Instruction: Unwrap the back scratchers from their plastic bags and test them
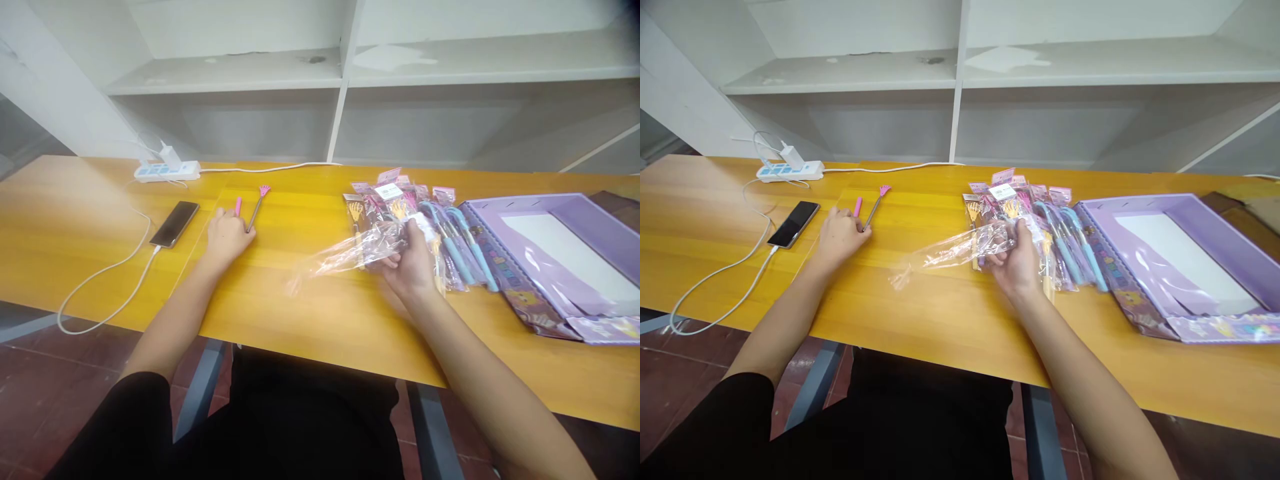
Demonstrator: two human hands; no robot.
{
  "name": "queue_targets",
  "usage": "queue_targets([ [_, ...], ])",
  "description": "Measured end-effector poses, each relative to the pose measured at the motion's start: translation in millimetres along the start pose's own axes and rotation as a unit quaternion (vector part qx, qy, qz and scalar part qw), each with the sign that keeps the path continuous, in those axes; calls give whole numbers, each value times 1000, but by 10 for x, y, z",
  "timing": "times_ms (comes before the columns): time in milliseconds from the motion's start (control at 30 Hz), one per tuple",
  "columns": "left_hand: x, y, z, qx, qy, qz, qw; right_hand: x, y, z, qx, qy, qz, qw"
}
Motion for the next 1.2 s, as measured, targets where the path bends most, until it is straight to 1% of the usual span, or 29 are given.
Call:
queue_targets([
  [67,-9,13,1,32,-17,-34,999,-52,44,47,21,23,20,999],
  [133,-42,-18,-7,46,-15,-34,998,-98,73,91,43,36,45,997],
  [200,-142,-77,0,54,25,32,998,-149,89,123,60,48,78,994],
  [233,-224,-107,20,64,57,86,993,-175,93,132,67,50,95,992],
  [267,-326,-131,57,83,93,149,981,-202,94,138,73,50,110,990],
  [300,-445,-147,111,112,126,219,961,-230,94,141,78,50,124,988],
  [333,-575,-151,181,151,153,288,933,-255,92,144,82,49,136,986],
  [400,-842,-127,355,256,180,409,857,-295,88,154,93,58,159,981],
  [433,-963,-104,445,309,183,443,821,-308,90,164,109,71,175,976],
  [467,-1063,-79,524,346,183,455,800,-313,96,178,132,83,196,968],
  [500,-1139,-54,588,372,182,455,788,-310,108,194,164,93,222,957],
  [533,-1191,-30,633,386,183,452,783,-303,123,211,199,98,251,942],
  [600,-1226,17,665,388,181,470,772,-281,154,243,264,96,306,909],
  [667,-1198,67,645,372,165,522,750,-277,181,269,308,95,346,881],
  [733,-1146,113,604,334,142,574,734,-317,203,297,343,121,365,857],
  [800,-1106,130,569,283,140,604,732,-393,222,335,370,161,367,838],
  [833,-1095,119,558,258,153,607,736,-437,231,357,380,178,365,831],
  [900,-1096,61,550,226,207,576,757,-519,250,400,395,194,366,820],
  [967,-1112,-33,551,210,275,515,785,-575,265,436,410,196,365,813],
  [1033,-1126,-127,549,199,315,466,802,-597,271,459,423,197,356,810],
  [1100,-1134,-194,541,196,325,452,807,-583,266,465,428,198,340,814],
  [1200,-1139,-234,529,200,317,446,813,-532,245,452,422,198,319,825],
])
Point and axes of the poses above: each hand's wrist, its own z-axis away from the middle knuckle, its own y-axis out of the palm, x = y × z, the point moved 2 cm from there along -z, towards the middle knuckle, and after that the axes turned 6 degrees about x, right-handed, at the moved point
